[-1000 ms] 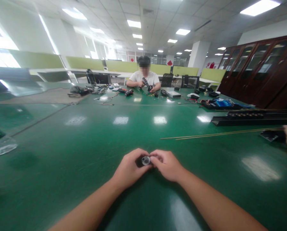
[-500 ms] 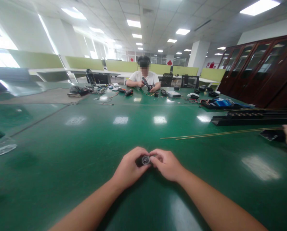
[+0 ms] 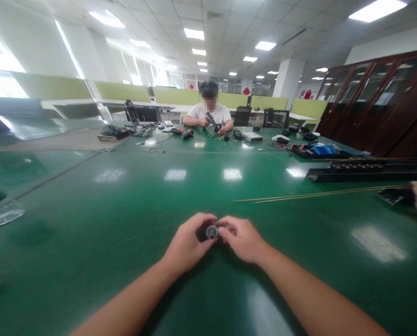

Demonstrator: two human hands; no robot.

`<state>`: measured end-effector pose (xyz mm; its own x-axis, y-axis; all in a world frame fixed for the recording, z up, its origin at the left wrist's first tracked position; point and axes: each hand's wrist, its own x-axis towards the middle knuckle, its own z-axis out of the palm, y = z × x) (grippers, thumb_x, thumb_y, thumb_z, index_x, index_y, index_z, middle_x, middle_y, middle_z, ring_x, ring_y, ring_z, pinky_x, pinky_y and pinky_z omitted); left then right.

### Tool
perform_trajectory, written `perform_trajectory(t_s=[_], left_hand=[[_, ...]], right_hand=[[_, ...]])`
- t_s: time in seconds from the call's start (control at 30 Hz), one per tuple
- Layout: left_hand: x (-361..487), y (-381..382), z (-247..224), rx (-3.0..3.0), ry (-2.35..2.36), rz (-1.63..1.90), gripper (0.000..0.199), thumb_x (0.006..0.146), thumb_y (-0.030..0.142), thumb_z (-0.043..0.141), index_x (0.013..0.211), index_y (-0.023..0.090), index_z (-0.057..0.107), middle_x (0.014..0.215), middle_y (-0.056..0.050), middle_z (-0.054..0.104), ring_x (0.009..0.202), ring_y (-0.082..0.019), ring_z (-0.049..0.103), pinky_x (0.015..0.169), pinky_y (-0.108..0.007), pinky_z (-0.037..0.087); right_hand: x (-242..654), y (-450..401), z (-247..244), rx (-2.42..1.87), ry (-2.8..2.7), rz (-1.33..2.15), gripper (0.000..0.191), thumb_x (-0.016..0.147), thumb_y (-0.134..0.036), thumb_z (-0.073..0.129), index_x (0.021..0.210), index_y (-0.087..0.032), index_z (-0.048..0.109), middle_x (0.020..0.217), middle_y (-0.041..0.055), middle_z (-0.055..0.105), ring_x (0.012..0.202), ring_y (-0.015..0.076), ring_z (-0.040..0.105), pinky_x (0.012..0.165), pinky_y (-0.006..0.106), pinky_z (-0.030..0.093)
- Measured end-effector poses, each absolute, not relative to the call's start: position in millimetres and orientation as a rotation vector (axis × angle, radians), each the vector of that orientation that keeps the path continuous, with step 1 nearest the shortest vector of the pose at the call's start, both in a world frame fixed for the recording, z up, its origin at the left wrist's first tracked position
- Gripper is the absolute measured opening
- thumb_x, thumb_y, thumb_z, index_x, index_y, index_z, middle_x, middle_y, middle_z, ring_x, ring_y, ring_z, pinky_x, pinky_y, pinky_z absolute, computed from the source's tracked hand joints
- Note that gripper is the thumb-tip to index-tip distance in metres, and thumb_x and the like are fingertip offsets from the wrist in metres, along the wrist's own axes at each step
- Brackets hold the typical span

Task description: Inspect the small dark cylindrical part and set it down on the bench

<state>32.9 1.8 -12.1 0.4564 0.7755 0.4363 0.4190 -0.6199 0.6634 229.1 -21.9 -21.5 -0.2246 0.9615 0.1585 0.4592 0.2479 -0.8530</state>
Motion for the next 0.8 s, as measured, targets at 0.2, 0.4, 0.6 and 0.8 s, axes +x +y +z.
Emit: perform_trajectory(t_s=[0.2,0.4,0.6,0.8], left_hand=[[31.8,1.1,-13.5,2.239,1.022,1.040,0.034,0.079,0.017,0.068,0.111,0.025,0.063,0.102,0.000,0.068,0.092,-0.016,0.064,0.085,-0.029,0.051],[32.7,0.6,-13.0,2.226,1.008,1.050,0.033,0.081,0.018,0.068,0.112,0.026,0.063,0.105,0.000,0.069,0.093,-0.016,0.065,0.087,-0.028,0.051],[33.5,0.4,-10.2,2.231,1.047,1.047,0.030,0.078,0.015,0.069,0.106,0.026,0.064,0.101,0.001,0.069,0.092,-0.016,0.064,0.085,-0.029,0.050],[34.3,1.9,-8.3,2.238,1.072,1.047,0.023,0.079,0.011,0.067,0.097,0.024,0.065,0.096,0.002,0.068,0.089,-0.016,0.062,0.082,-0.029,0.048]], right_hand=[[229.7,-22.0,-20.7,-1.294,-1.803,0.879,0.021,0.093,-0.032,0.055,0.103,-0.022,0.070,0.073,0.0002,0.069,0.061,0.0140,0.060,0.057,0.024,0.042],[229.1,-20.9,-22.3,-1.263,-1.750,0.932,0.020,0.092,-0.032,0.055,0.098,-0.020,0.070,0.071,-0.0001,0.068,0.058,0.0128,0.059,0.054,0.023,0.042],[232.9,-16.3,-23.4,-1.280,-1.539,0.889,0.024,0.094,-0.030,0.049,0.105,-0.019,0.067,0.070,-0.0013,0.064,0.054,0.0116,0.056,0.054,0.023,0.044],[237.1,-12.6,-26.9,-1.263,-1.482,0.763,0.032,0.081,-0.010,0.045,0.106,-0.019,0.062,0.083,0.0002,0.066,0.066,0.0131,0.061,0.063,0.025,0.048]])
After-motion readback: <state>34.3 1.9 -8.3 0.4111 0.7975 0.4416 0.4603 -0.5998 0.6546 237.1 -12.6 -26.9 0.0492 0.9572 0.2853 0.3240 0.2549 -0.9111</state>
